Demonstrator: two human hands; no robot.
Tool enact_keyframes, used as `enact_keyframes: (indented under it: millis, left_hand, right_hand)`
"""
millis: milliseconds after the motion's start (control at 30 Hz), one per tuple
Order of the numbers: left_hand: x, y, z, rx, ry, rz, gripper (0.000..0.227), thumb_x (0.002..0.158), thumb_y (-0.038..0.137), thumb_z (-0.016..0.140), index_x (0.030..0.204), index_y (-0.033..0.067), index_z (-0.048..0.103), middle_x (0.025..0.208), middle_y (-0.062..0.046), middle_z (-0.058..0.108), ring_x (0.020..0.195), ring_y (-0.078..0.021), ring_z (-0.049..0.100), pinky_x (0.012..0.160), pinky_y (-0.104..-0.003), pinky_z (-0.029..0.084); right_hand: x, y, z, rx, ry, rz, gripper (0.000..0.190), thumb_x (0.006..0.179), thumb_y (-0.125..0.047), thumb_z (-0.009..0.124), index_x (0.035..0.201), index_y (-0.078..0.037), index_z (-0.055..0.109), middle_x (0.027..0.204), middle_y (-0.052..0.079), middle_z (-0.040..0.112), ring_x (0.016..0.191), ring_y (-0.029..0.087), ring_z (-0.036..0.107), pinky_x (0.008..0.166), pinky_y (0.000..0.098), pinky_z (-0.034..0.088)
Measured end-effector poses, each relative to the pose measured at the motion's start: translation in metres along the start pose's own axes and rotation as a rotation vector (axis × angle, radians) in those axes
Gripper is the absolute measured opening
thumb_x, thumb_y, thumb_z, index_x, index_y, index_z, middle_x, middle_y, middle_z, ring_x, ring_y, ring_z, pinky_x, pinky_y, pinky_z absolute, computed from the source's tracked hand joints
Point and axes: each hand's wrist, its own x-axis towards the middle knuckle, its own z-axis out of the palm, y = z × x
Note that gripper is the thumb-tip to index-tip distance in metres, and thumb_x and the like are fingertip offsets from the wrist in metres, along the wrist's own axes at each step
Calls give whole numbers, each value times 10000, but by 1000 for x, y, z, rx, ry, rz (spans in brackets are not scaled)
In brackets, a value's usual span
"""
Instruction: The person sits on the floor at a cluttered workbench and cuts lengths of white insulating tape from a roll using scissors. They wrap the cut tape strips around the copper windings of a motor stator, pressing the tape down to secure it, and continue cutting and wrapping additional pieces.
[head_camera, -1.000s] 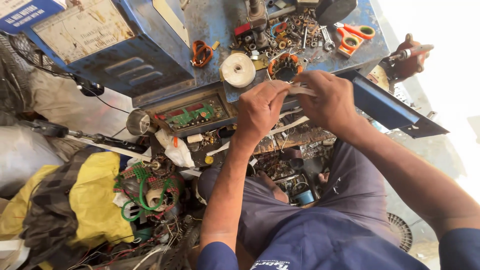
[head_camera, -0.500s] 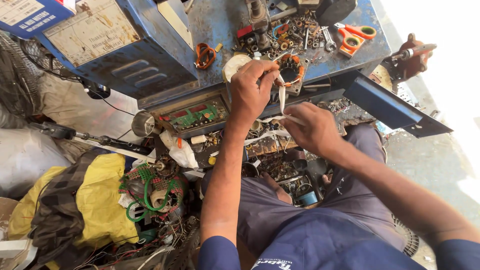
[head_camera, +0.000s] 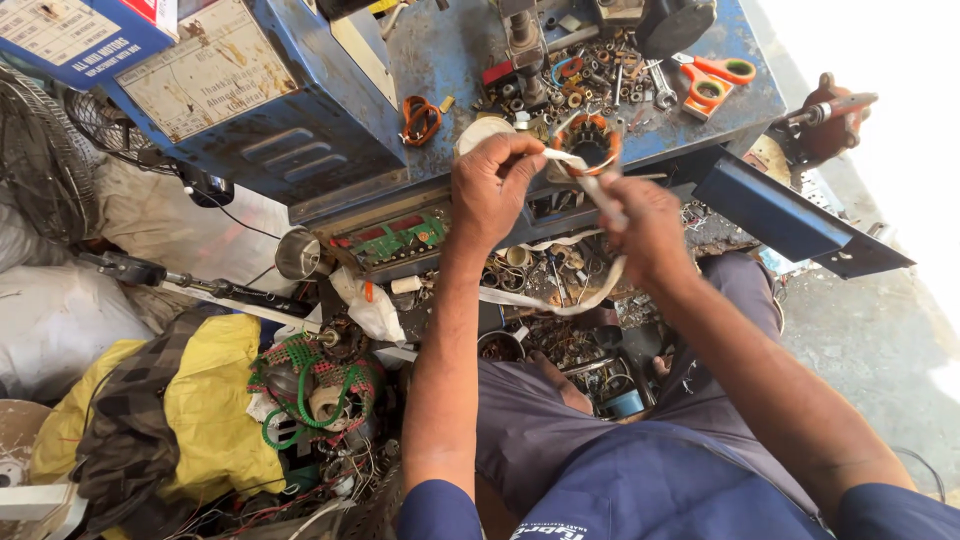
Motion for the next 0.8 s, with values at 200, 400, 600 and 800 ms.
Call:
enact_keyframes:
  millis: [200,400,600,800]
  left_hand:
    - [-11,11,21,-42,-51,-24,105,917,-5,756,1013,36,742,884,-38,766,729,-71,669,629,-227,524]
    - [-7,15,37,-23,41,6,110,918,12,745,1024,32,726,912,-68,760,769,-125,724,670,-271,565]
    - [11,15,43,138,29,168,91,913,3,721,988,35,683,941,-106,724,869,-261,736,758,-359,579]
    - [12,11,44,132,-23,126,92,893,1,723,969,35,684,947,-105,725,853,-246,740,741,-351,594]
  right_hand:
    - [16,-26,-19,-129,43,-88,312,1019,-334,648,844,-76,638,625,2,565,451,69,451,411,234,326]
    - [-20,-17,-10,-607,148,-483,300,1087,-314,617,953,-48,649,715,16,637,581,113,584,535,289,461]
    - [-36,-43,5,-1390,-66,-1051,89,965,-144,724,988,-65,691,819,96,672,675,311,654,596,433,514]
    - [2,-84,-8,-1217,-246,-1034,132,914,-155,777,984,-60,720,797,120,637,707,312,641,633,421,508]
